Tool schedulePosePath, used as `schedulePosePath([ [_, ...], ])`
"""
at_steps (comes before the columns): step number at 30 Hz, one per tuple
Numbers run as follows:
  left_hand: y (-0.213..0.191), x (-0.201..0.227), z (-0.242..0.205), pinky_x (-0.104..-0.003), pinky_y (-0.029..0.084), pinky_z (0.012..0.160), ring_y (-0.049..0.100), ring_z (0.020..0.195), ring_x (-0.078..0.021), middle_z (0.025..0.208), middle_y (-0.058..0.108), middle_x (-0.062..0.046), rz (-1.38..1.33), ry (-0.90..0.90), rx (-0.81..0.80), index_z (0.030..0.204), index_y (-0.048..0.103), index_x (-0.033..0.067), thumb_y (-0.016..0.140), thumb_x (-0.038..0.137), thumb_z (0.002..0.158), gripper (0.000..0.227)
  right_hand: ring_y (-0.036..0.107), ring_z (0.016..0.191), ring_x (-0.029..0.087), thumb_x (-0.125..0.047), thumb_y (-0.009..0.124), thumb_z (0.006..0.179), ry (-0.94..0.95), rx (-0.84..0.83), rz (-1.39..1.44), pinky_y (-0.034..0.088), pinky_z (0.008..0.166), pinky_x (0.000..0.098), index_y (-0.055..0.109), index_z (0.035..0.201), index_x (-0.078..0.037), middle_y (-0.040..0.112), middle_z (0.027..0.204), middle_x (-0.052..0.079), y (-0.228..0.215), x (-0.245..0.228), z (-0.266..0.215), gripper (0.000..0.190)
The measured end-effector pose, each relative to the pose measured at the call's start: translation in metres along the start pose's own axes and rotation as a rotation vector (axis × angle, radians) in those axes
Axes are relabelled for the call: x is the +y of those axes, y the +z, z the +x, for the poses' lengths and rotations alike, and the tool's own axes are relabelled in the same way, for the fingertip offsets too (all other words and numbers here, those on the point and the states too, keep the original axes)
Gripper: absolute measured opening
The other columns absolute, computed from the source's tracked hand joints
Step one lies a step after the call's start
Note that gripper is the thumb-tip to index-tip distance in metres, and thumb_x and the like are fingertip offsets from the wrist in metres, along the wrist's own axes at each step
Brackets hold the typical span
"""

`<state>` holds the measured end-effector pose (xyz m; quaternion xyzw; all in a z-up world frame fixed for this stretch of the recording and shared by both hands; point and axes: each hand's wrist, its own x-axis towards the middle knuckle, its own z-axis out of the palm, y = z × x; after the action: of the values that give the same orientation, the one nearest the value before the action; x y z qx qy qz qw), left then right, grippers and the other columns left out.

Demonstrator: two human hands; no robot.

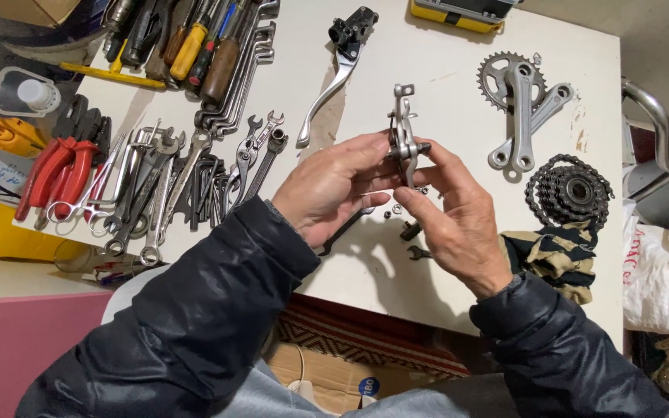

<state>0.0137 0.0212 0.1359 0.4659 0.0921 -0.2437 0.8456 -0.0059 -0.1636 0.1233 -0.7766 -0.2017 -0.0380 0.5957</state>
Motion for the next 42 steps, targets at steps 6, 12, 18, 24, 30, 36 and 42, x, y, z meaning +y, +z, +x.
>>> schedulePosePath([
  [6,-0.002,0.016,-0.016,-0.035,0.06,0.083,0.075,0.102,-0.0306,0.128,0.068,-0.027,0.424,0.09,0.161,0.144,0.055,0.0057,0.066,0.046,0.088,0.07,0.07,0.097,0.02,0.001,0.069,0.09,0.256,0.039,0.284,0.053,0.096,0.0357,0.051,0.146,-0.004,0.071,0.095,0.013,-0.018,0.021,0.002,0.059],
  [12,-0.013,0.018,-0.008,-0.041,0.057,0.097,0.068,0.117,-0.032,0.124,0.068,-0.025,0.557,0.453,0.215,0.131,0.063,-0.003,0.075,0.05,0.085,0.071,0.071,0.09,0.026,0.003,0.066,0.088,0.47,-0.002,0.618,0.052,0.088,0.0338,0.06,0.133,0.001,0.072,0.089,0.016,-0.032,0.013,0.0,0.046],
  [18,-0.009,0.015,-0.002,-0.049,0.055,0.096,0.073,0.103,-0.0333,0.11,0.072,-0.024,0.614,0.144,-0.021,0.124,0.067,-0.0033,0.075,0.052,0.08,0.072,0.07,0.086,0.03,-0.003,0.065,0.088,0.502,-0.237,0.706,0.052,0.09,0.0447,0.06,0.132,0.009,0.071,0.078,0.018,-0.042,0.023,-0.002,0.045],
  [24,-0.007,0.028,-0.008,-0.037,0.057,0.087,0.078,0.076,-0.0272,0.084,0.073,-0.021,0.515,-0.018,-0.042,0.117,0.069,-0.0081,0.061,0.074,0.069,0.096,0.07,0.084,0.031,-0.002,0.063,0.089,0.426,-0.278,0.61,0.053,0.088,0.042,0.063,0.124,0.013,0.072,0.075,0.023,-0.05,0.031,-0.004,0.038],
  [30,-0.004,0.018,-0.01,-0.033,0.057,0.081,0.077,0.067,-0.0236,0.074,0.075,-0.016,0.601,-0.065,-0.17,0.094,0.076,-0.0057,0.062,0.023,0.089,0.032,0.072,0.086,0.027,0.003,0.065,0.089,0.379,-0.175,0.425,0.054,0.082,0.0348,0.067,0.119,0.012,0.074,0.086,0.024,-0.043,0.018,-0.001,0.031],
  [36,-0.023,0.026,0.001,-0.035,0.051,0.087,0.075,0.083,-0.0234,0.085,0.074,-0.015,0.523,0.036,-0.007,0.113,0.07,-0.0091,0.068,0.026,0.086,0.045,0.071,0.098,0.02,-0.003,0.068,0.095,0.359,0.024,0.277,0.057,0.094,0.0327,0.068,0.123,0.002,0.074,0.103,0.018,-0.029,0.029,0.009,0.029],
  [42,-0.028,0.039,-0.011,-0.039,0.044,0.11,0.076,0.097,-0.022,0.099,0.074,-0.012,0.358,0.148,0.271,0.118,0.067,-0.0062,0.062,0.026,0.096,0.039,0.072,0.092,0.022,-0.016,0.078,0.09,0.394,-0.125,-0.426,0.054,0.086,0.035,0.079,0.108,-0.012,0.076,0.094,0.007,-0.012,0.035,0.006,0.019],
])
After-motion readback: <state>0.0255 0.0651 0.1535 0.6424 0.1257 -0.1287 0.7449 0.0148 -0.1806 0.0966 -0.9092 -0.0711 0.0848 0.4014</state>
